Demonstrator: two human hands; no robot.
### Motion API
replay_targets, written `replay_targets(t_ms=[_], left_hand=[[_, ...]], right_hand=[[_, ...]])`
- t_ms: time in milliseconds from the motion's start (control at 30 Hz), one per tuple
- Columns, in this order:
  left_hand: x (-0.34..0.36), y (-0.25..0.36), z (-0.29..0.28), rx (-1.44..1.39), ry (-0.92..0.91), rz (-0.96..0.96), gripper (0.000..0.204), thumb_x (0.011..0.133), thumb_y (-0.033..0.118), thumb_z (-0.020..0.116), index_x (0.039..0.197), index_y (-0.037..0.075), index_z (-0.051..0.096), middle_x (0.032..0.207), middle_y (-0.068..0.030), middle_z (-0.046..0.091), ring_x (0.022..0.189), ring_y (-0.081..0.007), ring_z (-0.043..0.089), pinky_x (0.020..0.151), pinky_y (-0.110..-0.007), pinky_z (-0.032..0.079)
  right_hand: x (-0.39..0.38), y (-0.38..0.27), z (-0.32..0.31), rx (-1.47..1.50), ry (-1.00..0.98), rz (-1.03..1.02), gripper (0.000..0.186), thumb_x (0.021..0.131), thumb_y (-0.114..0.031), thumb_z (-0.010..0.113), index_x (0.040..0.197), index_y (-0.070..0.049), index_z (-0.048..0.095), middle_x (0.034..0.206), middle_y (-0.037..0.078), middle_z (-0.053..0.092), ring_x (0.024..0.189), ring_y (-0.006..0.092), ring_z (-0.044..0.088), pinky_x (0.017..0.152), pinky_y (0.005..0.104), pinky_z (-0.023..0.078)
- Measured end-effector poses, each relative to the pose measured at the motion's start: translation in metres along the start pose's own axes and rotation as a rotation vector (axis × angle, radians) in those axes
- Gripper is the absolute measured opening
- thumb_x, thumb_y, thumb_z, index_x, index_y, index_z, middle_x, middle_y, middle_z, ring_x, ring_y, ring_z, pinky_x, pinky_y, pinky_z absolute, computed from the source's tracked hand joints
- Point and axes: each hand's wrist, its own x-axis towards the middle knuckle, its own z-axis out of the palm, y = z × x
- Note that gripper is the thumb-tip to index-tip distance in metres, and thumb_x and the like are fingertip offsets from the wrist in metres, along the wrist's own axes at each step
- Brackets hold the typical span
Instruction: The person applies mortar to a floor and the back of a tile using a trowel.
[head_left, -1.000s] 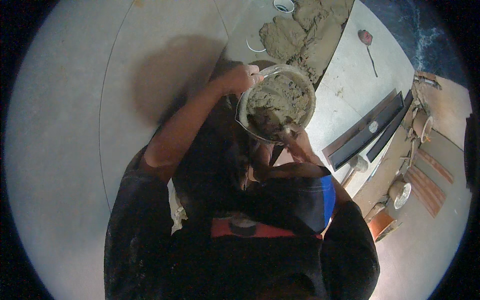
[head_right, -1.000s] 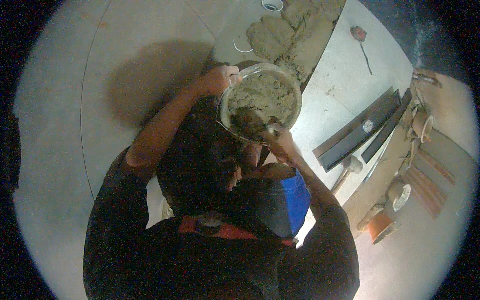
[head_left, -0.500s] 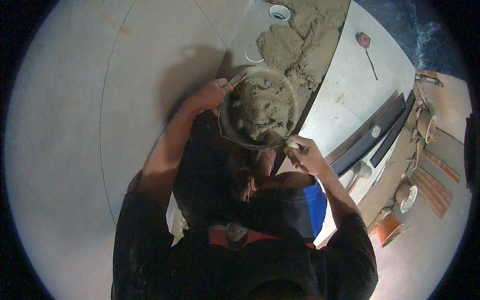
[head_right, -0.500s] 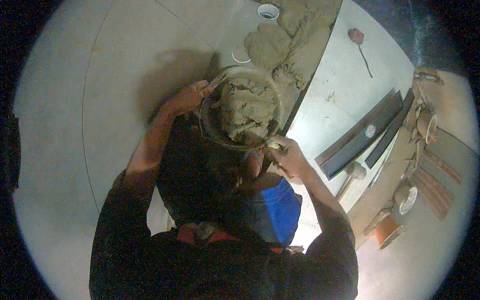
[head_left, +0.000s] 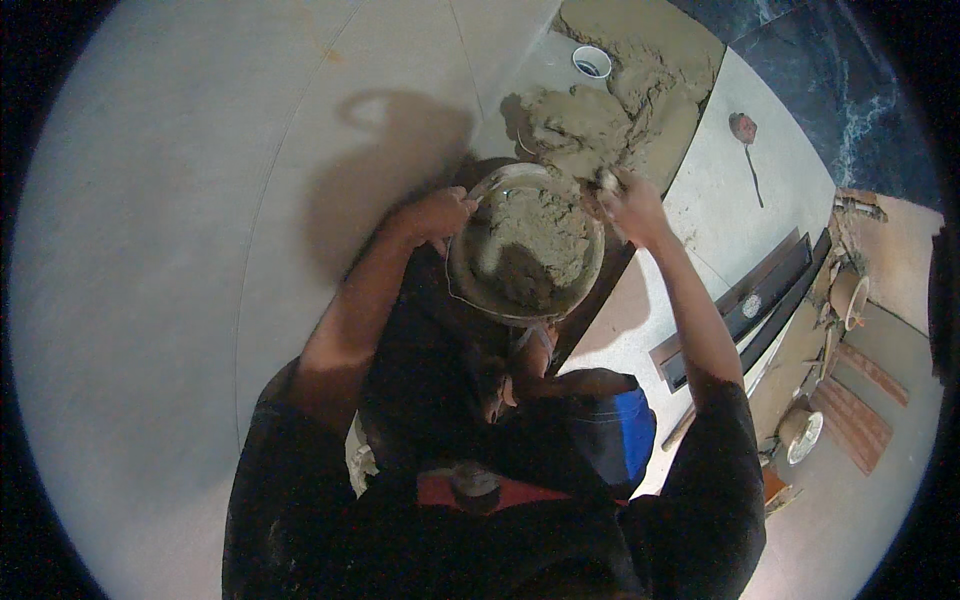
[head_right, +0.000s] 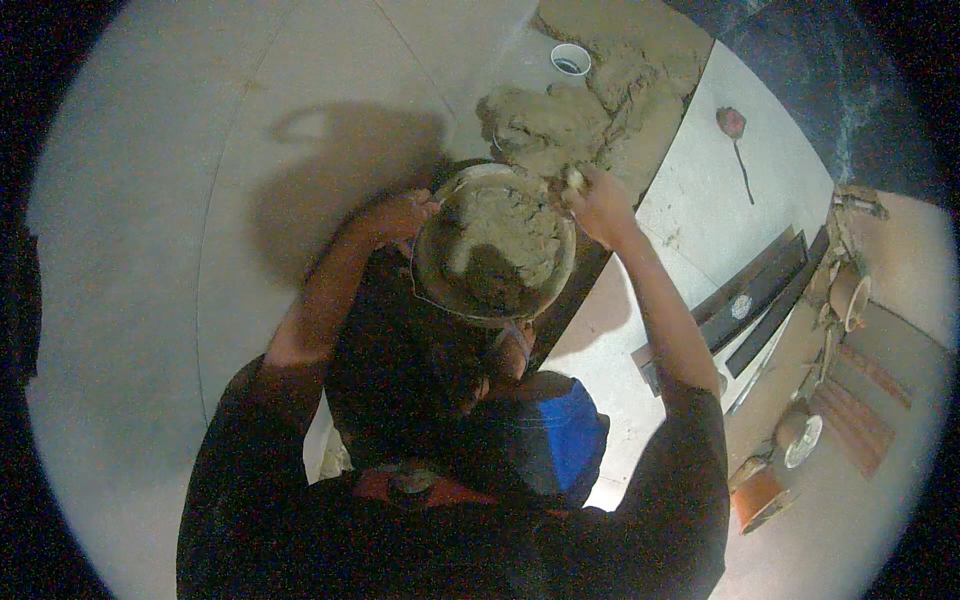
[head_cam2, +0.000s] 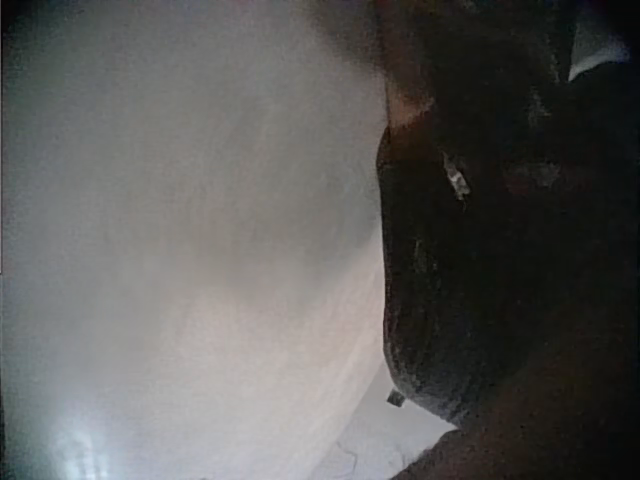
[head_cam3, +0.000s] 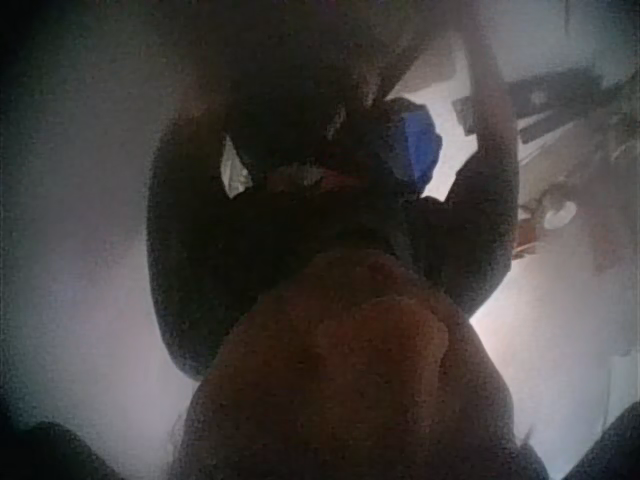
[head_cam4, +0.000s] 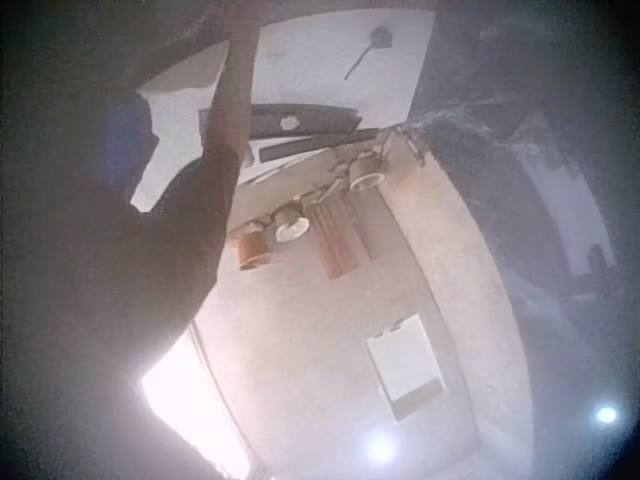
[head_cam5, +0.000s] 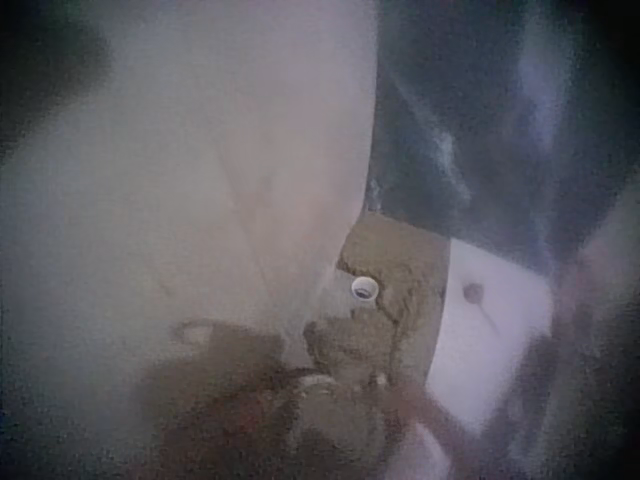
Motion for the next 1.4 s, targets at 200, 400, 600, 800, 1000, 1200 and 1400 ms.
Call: replay_targets(t_ms=[200,400,600,800,1000,1200,1400], left_hand=[[0.014,-0.016,-0.009,0.403,-0.010,0.097,0.044,0.099,0.031,0.046,0.125,-0.005,0.046,0.117,-0.0230,0.057,0.099,-0.0362,0.063,0.065,-0.044,0.059],[0.024,-0.023,-0.010,0.392,-0.020,0.153,0.046,0.099,0.033,0.045,0.125,-0.005,0.045,0.115,-0.0251,0.058,0.090,-0.0376,0.066,0.066,-0.044,0.059],[0.007,-0.006,-0.005,0.180,0.000,0.002,0.048,0.099,0.034,0.045,0.127,-0.005,0.044,0.110,-0.0254,0.060,0.089,-0.0417,0.065,0.070,-0.047,0.058],[0.008,-0.012,-0.008,0.530,-0.032,0.257,0.044,0.098,0.034,0.046,0.122,-0.004,0.048,0.109,-0.0260,0.061,0.086,-0.0409,0.065,0.070,-0.047,0.056],[-0.002,0.016,-0.008,0.451,0.043,0.053,0.043,0.098,0.035,0.045,0.116,-0.004,0.052,0.107,-0.0275,0.061,0.078,-0.0378,0.066,0.066,-0.046,0.055],[0.010,-0.007,-0.006,0.389,0.085,0.103,0.043,0.098,0.037,0.045,0.116,0.000,0.055,0.106,-0.0192,0.063,0.093,-0.0328,0.061,0.083,-0.044,0.048],[0.026,-0.024,-0.014,0.412,0.108,0.288,0.046,0.096,0.039,0.044,0.119,0.000,0.055,0.113,-0.0226,0.061,0.098,-0.0391,0.061,0.084,-0.048,0.049]], right_hand=[[0.076,-0.022,0.046,-0.174,-0.016,0.186,0.053,0.080,-0.025,0.066,0.125,0.000,0.054,0.111,0.025,0.062,0.103,0.0400,0.060,0.088,0.0441,0.049],[0.076,0.031,0.037,-0.072,-0.117,0.013,0.055,0.085,-0.033,0.064,0.130,-0.006,0.048,0.113,0.026,0.061,0.104,0.0413,0.059,0.087,0.0468,0.048],[0.077,0.008,0.043,-0.123,-0.305,0.034,0.057,0.088,-0.045,0.055,0.127,-0.004,0.049,0.106,0.026,0.064,0.101,0.0426,0.061,0.087,0.0492,0.048],[0.113,0.015,0.062,-0.270,-0.322,0.034,0.047,0.088,-0.037,0.052,0.119,-0.001,0.053,0.102,0.025,0.065,0.096,0.0410,0.063,0.081,0.0493,0.051],[0.091,0.033,0.064,-0.243,-0.327,0.096,0.042,0.082,-0.029,0.057,0.114,-0.001,0.056,0.097,0.024,0.066,0.092,0.0388,0.065,0.077,0.0481,0.052],[0.073,0.028,0.053,-0.269,-0.314,0.148,0.043,0.091,-0.035,0.049,0.121,-0.005,0.056,0.097,0.024,0.066,0.096,0.0379,0.065,0.080,0.0475,0.051],[0.055,-0.015,-0.006,0.039,-0.446,0.412,0.044,0.092,-0.033,0.050,0.122,-0.001,0.054,0.106,0.026,0.064,0.097,0.0420,0.062,0.083,0.0466,0.051]])
